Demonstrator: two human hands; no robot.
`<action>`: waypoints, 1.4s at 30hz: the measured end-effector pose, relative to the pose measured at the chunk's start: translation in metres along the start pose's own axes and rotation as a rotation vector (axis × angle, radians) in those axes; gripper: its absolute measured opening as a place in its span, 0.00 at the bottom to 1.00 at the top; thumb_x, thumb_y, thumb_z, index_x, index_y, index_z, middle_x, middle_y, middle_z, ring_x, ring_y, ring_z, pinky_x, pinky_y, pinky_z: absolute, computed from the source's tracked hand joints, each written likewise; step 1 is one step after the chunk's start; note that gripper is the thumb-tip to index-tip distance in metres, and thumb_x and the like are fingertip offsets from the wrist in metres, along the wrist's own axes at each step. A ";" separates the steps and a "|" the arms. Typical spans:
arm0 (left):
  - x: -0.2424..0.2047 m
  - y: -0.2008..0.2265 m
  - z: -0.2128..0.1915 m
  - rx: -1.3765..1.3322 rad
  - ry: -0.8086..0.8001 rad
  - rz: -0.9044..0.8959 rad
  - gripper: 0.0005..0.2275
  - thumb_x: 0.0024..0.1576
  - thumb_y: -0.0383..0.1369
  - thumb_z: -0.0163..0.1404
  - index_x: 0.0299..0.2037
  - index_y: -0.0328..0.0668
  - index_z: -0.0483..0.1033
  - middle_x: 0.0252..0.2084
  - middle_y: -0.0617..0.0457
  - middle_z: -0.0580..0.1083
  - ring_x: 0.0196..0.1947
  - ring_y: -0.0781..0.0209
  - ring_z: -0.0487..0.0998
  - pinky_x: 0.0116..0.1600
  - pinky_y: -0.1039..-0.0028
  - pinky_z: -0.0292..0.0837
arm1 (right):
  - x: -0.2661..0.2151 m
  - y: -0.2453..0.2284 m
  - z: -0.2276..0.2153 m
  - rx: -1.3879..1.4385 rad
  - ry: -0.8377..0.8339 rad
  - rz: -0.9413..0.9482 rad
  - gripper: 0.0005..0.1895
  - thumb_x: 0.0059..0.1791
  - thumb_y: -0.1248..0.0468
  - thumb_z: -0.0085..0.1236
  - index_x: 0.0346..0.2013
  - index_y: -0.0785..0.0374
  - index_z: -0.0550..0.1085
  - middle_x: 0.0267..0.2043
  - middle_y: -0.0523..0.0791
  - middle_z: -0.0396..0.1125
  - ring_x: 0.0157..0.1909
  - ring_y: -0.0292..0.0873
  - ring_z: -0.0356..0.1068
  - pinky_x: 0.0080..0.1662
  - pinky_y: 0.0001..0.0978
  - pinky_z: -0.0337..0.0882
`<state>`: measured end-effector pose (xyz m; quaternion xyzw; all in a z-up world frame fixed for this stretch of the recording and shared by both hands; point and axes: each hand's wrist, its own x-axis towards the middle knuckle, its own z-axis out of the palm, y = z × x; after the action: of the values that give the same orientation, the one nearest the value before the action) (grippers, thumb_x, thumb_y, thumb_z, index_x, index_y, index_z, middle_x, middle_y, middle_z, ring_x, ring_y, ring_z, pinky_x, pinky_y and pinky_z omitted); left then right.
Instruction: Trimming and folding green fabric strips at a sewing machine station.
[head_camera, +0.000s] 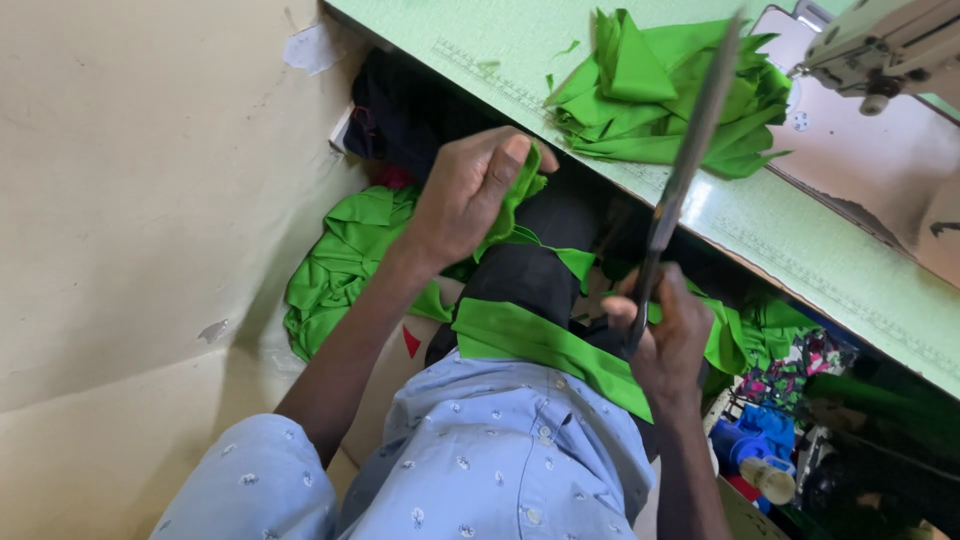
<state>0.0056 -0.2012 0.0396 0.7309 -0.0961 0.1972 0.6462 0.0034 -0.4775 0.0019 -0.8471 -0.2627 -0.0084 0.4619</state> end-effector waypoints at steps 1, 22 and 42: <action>-0.001 -0.007 0.009 -0.026 0.018 0.003 0.18 0.72 0.41 0.35 0.45 0.41 0.79 0.34 0.42 0.75 0.36 0.55 0.77 0.46 0.60 0.73 | 0.012 -0.008 -0.006 -0.024 0.032 -0.064 0.19 0.50 0.48 0.65 0.39 0.59 0.74 0.28 0.49 0.71 0.31 0.55 0.72 0.37 0.40 0.68; -0.043 -0.069 -0.003 0.005 -0.561 -0.654 0.13 0.62 0.44 0.43 0.42 0.45 0.76 0.39 0.54 0.81 0.31 0.66 0.83 0.33 0.81 0.83 | 0.080 0.022 -0.126 -1.065 0.729 -0.250 0.10 0.56 0.79 0.74 0.49 0.69 0.82 0.43 0.49 0.80 0.38 0.40 0.82 0.30 0.25 0.80; 0.050 -0.108 -0.002 0.259 -0.119 -0.228 0.19 0.66 0.49 0.39 0.41 0.46 0.79 0.32 0.58 0.76 0.29 0.68 0.67 0.35 0.73 0.60 | -0.021 0.014 0.036 0.632 -0.291 0.515 0.30 0.51 0.33 0.46 0.36 0.59 0.68 0.19 0.43 0.66 0.18 0.36 0.68 0.26 0.26 0.66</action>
<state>0.0933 -0.1779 -0.0369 0.8247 -0.0246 0.0899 0.5578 -0.0168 -0.4646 -0.0351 -0.6943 -0.0947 0.3076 0.6437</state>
